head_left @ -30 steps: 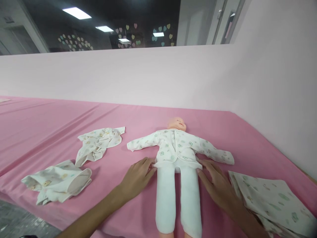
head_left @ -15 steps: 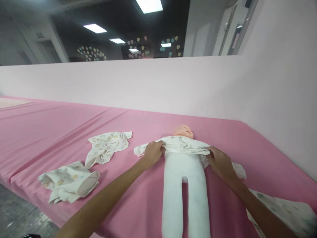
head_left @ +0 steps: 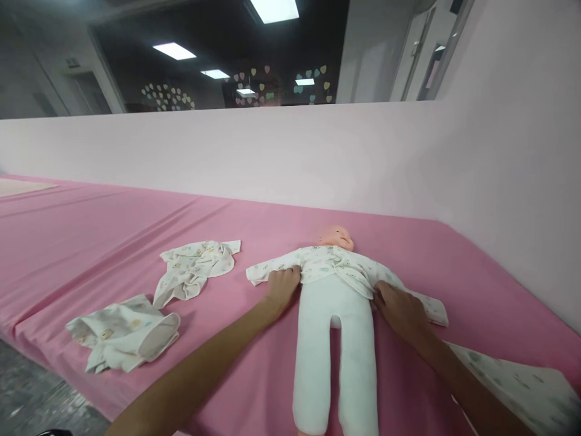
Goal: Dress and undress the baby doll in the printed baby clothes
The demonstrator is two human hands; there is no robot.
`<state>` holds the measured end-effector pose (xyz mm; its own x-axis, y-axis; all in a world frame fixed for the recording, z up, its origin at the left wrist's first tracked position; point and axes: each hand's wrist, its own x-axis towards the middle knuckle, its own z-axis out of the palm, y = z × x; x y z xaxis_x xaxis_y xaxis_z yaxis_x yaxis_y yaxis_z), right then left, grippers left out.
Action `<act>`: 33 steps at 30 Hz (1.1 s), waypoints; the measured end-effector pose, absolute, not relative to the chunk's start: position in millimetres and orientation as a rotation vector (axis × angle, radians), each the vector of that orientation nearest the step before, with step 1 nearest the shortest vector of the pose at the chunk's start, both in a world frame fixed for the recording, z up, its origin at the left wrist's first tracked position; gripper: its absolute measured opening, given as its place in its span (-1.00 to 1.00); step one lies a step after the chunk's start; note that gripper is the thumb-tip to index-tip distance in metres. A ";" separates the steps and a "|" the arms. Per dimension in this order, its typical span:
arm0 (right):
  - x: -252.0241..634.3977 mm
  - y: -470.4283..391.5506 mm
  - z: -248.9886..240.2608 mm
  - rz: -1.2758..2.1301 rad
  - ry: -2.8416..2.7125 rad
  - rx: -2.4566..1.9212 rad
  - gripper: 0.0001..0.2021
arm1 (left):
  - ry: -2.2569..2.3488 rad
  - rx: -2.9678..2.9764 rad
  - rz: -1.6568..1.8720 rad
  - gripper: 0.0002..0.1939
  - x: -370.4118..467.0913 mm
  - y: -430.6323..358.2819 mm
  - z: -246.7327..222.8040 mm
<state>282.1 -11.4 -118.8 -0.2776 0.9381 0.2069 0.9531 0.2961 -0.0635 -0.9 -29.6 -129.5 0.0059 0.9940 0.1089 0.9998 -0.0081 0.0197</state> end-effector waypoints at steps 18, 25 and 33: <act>284.3 -15.3 -134.2 -0.225 -2.034 -1.618 -0.97 | -2.486 -2.340 -1.969 -0.83 -12.3 -7.6 -122.0; 273.0 -41.9 -138.7 0.222 -1.942 -1.622 -0.92 | -2.456 -2.521 -1.925 -0.69 -12.6 -21.4 -127.1; 273.6 -32.9 -151.9 0.497 -1.830 -1.451 -0.91 | -2.263 -2.598 -1.390 -0.72 -5.0 -34.0 -139.3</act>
